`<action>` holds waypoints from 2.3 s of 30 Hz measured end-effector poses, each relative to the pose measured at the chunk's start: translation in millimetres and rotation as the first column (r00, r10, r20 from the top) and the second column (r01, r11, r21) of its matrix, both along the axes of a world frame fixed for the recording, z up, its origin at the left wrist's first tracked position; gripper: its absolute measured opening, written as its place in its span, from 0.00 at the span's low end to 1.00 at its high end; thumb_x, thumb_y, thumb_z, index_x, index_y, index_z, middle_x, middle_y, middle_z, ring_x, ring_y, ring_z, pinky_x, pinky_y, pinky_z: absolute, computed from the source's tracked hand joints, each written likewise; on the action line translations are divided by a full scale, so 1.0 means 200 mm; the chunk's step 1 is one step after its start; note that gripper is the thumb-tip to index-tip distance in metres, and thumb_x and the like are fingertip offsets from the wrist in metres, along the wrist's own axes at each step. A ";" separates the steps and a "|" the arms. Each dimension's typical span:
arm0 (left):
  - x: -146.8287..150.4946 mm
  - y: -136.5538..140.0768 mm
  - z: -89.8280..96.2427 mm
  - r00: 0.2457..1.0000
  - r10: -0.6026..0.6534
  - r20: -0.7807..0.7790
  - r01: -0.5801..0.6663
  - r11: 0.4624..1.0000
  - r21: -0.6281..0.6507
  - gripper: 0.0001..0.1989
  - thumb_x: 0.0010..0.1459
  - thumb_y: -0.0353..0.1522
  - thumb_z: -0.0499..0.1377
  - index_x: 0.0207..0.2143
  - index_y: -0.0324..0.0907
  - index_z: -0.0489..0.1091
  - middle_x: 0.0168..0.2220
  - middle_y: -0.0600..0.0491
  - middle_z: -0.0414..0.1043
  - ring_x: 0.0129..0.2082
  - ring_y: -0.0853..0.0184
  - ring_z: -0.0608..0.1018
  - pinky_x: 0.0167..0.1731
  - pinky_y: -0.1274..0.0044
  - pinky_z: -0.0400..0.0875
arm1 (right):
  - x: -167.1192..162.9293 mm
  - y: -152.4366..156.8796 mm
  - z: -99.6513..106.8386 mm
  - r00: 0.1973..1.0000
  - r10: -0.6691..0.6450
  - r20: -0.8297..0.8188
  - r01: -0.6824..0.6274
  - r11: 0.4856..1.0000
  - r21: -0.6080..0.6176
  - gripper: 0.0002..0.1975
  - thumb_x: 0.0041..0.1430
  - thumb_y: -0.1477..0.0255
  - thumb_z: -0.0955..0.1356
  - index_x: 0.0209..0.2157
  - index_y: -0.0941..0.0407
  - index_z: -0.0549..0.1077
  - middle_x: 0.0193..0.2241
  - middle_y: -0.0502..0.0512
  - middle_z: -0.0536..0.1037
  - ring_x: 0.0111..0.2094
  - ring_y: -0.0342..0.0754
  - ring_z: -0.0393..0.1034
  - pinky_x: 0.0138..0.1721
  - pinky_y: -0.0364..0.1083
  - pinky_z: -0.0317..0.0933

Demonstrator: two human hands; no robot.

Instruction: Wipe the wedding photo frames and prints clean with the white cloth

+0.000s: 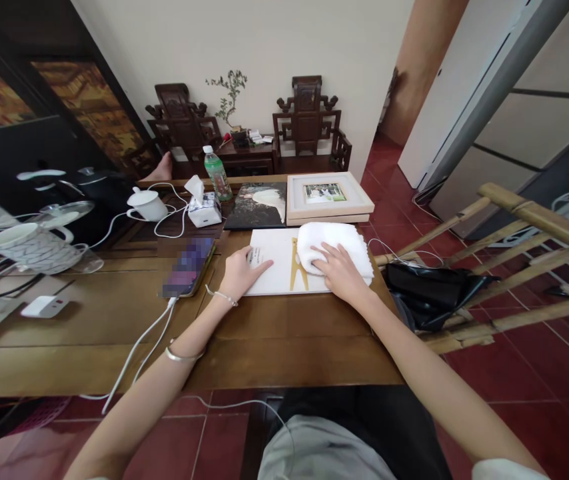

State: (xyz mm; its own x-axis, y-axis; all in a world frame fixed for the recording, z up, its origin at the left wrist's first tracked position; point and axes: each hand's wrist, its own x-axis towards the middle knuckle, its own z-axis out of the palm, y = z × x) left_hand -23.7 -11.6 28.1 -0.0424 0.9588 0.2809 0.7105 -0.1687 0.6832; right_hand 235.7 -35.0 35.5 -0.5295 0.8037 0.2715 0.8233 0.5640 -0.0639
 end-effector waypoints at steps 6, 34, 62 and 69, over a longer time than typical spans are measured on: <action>0.03 0.00 -0.07 0.983 -0.006 -0.184 0.018 0.998 0.064 0.23 0.54 0.44 0.61 0.46 0.38 0.69 0.45 0.41 0.74 0.47 0.52 0.75 0.50 0.66 0.65 | 0.01 0.01 -0.02 1.000 0.001 0.008 -0.001 1.000 0.017 0.29 0.46 0.90 0.60 0.47 0.57 0.74 0.61 0.62 0.64 0.63 0.60 0.53 0.58 0.67 0.48; 0.03 0.09 -0.22 0.929 -0.326 -0.174 0.348 0.931 0.115 0.23 0.62 0.35 0.48 0.57 0.34 0.62 0.62 0.37 0.58 0.66 0.52 0.55 0.63 0.57 0.49 | 0.25 -0.39 0.12 0.981 0.191 -0.033 -0.194 0.969 -0.151 0.26 0.42 0.90 0.58 0.37 0.55 0.76 0.57 0.58 0.69 0.63 0.53 0.55 0.62 0.60 0.49; 0.01 0.11 -0.24 0.886 -0.337 -0.318 0.386 0.916 0.105 0.25 0.66 0.36 0.42 0.60 0.29 0.58 0.64 0.35 0.55 0.66 0.54 0.54 0.64 0.59 0.50 | 0.21 -0.27 0.13 0.987 0.154 0.037 -0.145 0.974 -0.176 0.26 0.42 0.89 0.59 0.41 0.59 0.76 0.56 0.66 0.70 0.61 0.56 0.57 0.60 0.61 0.51; 0.00 0.10 -0.22 0.892 -0.342 -0.295 0.379 0.922 0.079 0.25 0.66 0.35 0.42 0.60 0.28 0.59 0.64 0.35 0.54 0.66 0.54 0.54 0.65 0.60 0.49 | 0.15 0.18 0.12 0.997 0.024 0.079 -0.015 0.994 -0.109 0.27 0.46 0.87 0.58 0.48 0.62 0.73 0.53 0.71 0.71 0.58 0.59 0.61 0.55 0.56 0.57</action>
